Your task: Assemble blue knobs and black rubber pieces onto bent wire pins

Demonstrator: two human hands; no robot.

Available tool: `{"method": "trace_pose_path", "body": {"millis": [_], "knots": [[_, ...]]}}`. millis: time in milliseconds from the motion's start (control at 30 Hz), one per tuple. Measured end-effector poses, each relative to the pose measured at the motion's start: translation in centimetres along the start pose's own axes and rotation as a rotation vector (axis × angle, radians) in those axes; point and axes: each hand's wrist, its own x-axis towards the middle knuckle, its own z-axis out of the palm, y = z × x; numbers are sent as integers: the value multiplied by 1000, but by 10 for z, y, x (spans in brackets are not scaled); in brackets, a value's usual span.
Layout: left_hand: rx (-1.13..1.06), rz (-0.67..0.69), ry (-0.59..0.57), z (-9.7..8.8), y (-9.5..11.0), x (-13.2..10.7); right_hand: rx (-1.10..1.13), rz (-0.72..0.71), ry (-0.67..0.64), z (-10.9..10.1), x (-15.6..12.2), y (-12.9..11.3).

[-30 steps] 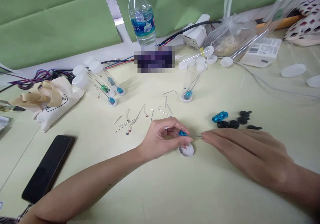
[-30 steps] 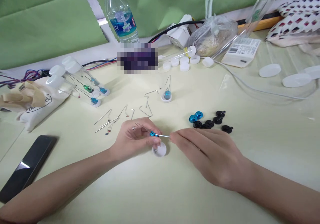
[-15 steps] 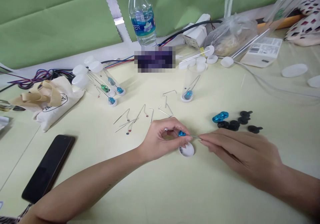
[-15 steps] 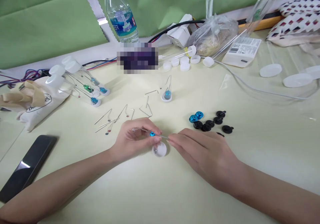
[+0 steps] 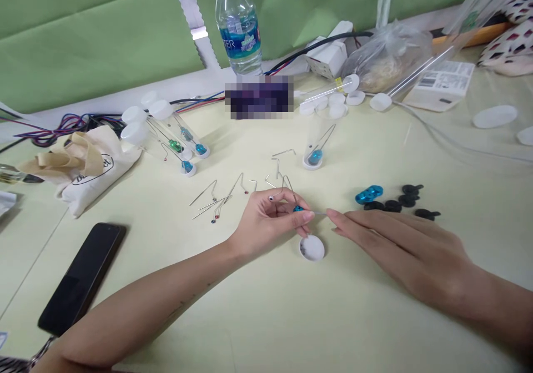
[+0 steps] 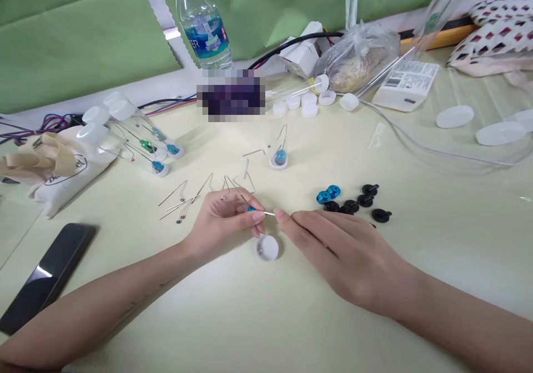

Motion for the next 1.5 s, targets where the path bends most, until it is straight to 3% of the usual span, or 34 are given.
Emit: {"method": "trace_pose_path", "body": {"millis": [333,600,800,1100,1333,1500], "knots": [[45,20,11,1,-3,0,149,180,-70,7,-18,1],[117,23,26,1,-4,-2,342,238,-74,6,-11,2],[133,73,14,1,-7,-2,355,255,-43,4,-5,1],[166,81,-19,0,-7,-5,364,337,-101,6,-3,1],[91,36,-8,1,-4,-2,-9,111,-42,5,-5,3],[57,1,-14,1,-2,0,2,57,-66,-3,1,3]]}}
